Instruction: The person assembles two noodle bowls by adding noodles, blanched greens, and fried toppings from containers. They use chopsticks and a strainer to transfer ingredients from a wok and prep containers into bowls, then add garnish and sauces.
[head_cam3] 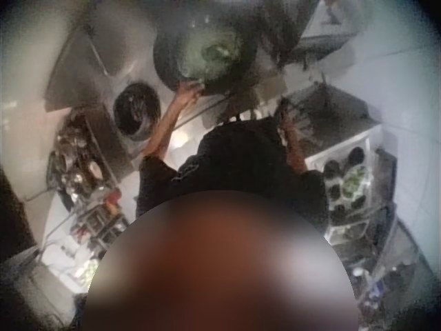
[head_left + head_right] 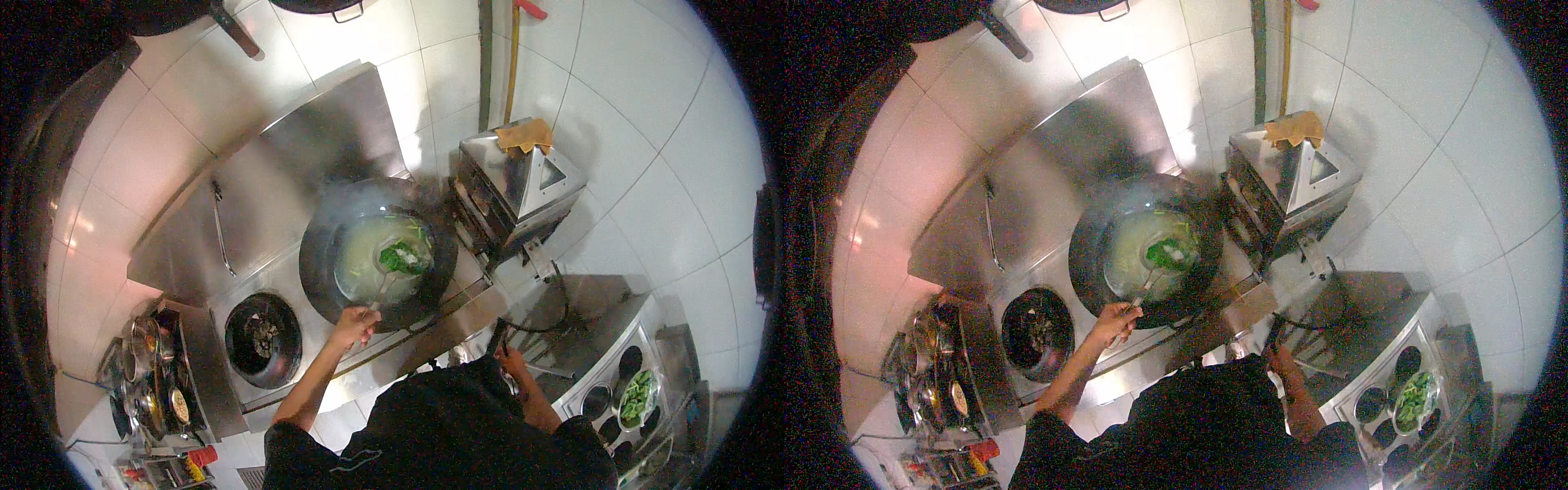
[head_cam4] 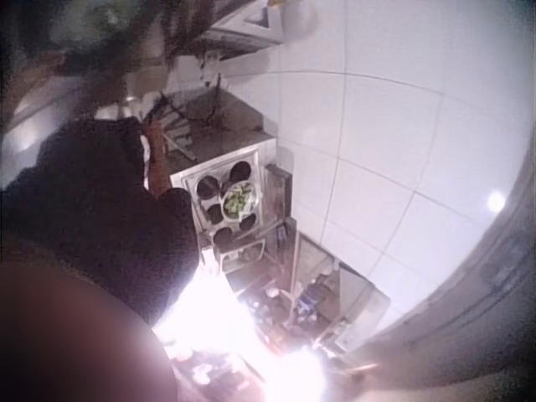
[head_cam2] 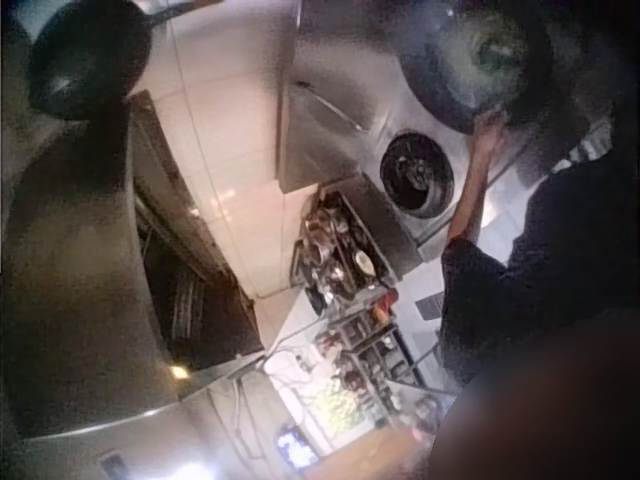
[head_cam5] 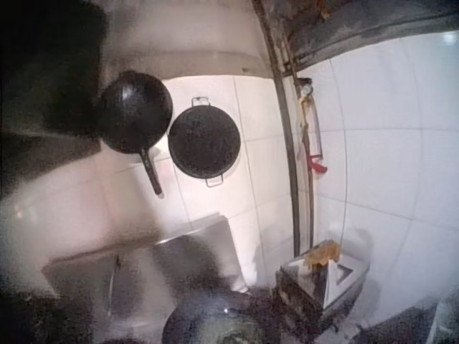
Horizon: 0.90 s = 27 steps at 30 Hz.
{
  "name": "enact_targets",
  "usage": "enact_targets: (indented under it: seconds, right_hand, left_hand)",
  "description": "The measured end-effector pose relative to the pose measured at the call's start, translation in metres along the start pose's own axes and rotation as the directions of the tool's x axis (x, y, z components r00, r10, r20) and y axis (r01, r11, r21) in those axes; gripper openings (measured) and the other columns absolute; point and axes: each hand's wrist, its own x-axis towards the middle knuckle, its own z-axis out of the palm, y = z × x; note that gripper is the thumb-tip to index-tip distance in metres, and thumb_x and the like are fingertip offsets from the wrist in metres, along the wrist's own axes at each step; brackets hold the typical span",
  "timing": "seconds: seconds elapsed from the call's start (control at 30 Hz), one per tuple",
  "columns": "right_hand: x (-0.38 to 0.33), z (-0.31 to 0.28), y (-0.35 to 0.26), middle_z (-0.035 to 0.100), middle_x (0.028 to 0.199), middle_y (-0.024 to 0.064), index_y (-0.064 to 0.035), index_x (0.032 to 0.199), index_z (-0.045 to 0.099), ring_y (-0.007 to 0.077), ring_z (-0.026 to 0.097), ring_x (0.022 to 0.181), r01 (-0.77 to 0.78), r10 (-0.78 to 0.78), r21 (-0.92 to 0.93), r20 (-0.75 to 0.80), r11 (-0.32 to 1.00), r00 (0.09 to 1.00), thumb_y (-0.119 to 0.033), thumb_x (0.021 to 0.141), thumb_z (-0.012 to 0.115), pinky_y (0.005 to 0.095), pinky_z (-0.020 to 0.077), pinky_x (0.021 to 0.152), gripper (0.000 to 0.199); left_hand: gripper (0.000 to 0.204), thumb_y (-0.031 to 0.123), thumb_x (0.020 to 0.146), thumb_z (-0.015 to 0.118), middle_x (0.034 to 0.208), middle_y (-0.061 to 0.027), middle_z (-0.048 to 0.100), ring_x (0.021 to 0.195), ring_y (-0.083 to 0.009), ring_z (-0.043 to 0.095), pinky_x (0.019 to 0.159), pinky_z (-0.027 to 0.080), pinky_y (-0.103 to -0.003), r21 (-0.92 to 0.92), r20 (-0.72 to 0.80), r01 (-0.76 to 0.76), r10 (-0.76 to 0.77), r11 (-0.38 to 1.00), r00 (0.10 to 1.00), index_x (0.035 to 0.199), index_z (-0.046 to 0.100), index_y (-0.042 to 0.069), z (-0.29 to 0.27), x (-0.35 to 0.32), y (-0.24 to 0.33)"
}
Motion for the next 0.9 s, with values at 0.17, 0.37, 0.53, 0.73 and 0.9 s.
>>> enact_targets:
  seconds: [0.17,0.37,0.53,0.73,0.9]
  right_hand:
    - [0.018,0.015,0.017,0.075,0.099,0.0178,-0.0040,0.109,0.071,0.0346,0.073,0.090,0.001,0.002,-0.065,0.034,0.998,0.999,-0.046,0.102,0.055,0.0453,0.0550,0.081,0.046]
    - [0.025,0.006,0.033,0.074,0.096,0.0160,-0.0046,0.109,0.070,0.0338,0.072,0.087,0.013,-0.014,-0.081,-0.015,0.997,1.000,-0.039,0.099,0.060,0.0463,0.0539,0.076,0.037]
    - [0.009,0.003,-0.008,0.075,0.093,0.0153,-0.0033,0.107,0.069,0.0292,0.073,0.082,-0.076,0.076,0.019,0.038,0.997,0.996,-0.046,0.101,0.056,0.0456,0.0540,0.073,0.045]
    - [0.006,-0.003,-0.003,0.074,0.082,0.0123,-0.0017,0.100,0.070,0.0230,0.071,0.073,-0.059,0.046,0.209,0.063,0.976,0.997,-0.054,0.103,0.052,0.0422,0.0536,0.067,0.055]
    - [-0.005,-0.002,-0.026,0.072,0.080,0.0119,-0.0014,0.096,0.070,0.0239,0.071,0.073,0.070,-0.073,0.072,0.034,0.995,0.997,-0.054,0.103,0.053,0.0429,0.0532,0.065,0.056]
  left_hand:
    - [0.023,0.024,0.096,0.073,0.062,-0.0026,0.058,0.041,-0.0097,0.049,0.036,0.041,-0.029,-0.143,-0.042,-0.013,0.007,0.990,0.999,0.094,0.068,0.002,-0.001,0.031,0.006]
    - [0.022,0.024,0.096,0.074,0.061,-0.0017,0.056,0.039,-0.0098,0.046,0.034,0.039,-0.029,-0.168,-0.104,-0.136,0.120,0.976,0.987,0.093,0.068,0.003,0.001,0.068,0.016]
    - [0.019,0.024,0.098,0.073,0.060,-0.0004,0.054,0.037,-0.0089,0.042,0.032,0.035,-0.028,-0.245,-0.124,-0.140,0.112,0.959,0.986,0.099,0.070,0.005,-0.015,0.041,0.025]
    - [0.026,0.029,0.098,0.073,0.058,0.0019,0.050,0.037,-0.0053,0.039,0.033,0.032,-0.026,-0.365,-0.089,-0.084,0.055,0.927,0.994,0.101,0.068,0.004,-0.049,-0.030,0.040]
    - [0.023,0.024,0.100,0.070,0.060,0.0010,0.051,0.037,-0.0041,0.038,0.032,0.028,-0.023,-0.377,-0.037,-0.028,0.015,0.926,0.999,0.106,0.068,0.002,-0.056,-0.080,0.029]
